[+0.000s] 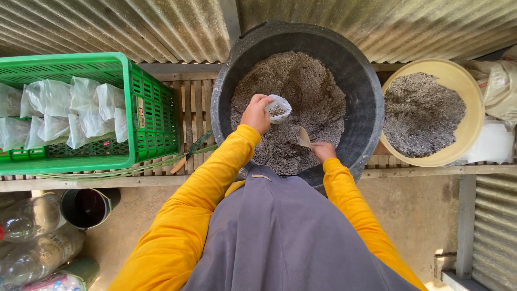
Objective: The person scoops a dark granular material from a large black tub into small plastic bags using a wooden spoon. After filling each bag, the person places it into a green plastic crate. The process is repeated multiple times.
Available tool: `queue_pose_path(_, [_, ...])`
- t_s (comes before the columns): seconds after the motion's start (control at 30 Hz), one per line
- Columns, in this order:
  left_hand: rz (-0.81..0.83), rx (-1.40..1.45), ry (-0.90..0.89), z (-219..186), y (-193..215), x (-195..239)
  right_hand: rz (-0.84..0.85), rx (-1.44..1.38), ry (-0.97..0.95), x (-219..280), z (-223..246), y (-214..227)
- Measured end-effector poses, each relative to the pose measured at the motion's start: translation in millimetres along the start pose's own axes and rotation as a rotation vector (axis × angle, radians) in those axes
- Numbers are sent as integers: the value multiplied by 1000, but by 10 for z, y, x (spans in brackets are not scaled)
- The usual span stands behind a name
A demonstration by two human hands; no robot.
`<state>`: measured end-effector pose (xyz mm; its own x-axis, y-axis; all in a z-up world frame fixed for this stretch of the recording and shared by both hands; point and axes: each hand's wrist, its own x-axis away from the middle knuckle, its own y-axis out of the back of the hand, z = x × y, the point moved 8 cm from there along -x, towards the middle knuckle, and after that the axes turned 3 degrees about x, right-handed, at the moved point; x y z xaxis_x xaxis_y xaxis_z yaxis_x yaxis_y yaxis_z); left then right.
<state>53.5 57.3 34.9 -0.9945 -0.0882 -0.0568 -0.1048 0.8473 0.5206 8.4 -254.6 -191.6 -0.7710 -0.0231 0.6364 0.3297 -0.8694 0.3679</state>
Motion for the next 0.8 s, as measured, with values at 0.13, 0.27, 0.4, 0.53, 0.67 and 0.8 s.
queue_pose_path(0.13, [6,-37,-103,-127,-52,-30,8,-318,-93,190,38,174])
queue_pose_path(0.27, [9,-32,-176,-247,-106,-67,30,-383,-93,608,402,514])
queue_pose_path(0.4, [49,42,-123,-246,-178,-99,33,-442,54,945,954,738])
queue_pose_path(0.53, [32,69,-75,-223,-202,-113,0,-436,219,1083,1411,665])
queue_pose_path(0.67, [31,124,-34,-183,-228,-120,-135,-275,429,1194,1827,473])
queue_pose_path(0.8, [11,125,-26,-130,-234,-131,-373,122,510,1464,2110,371])
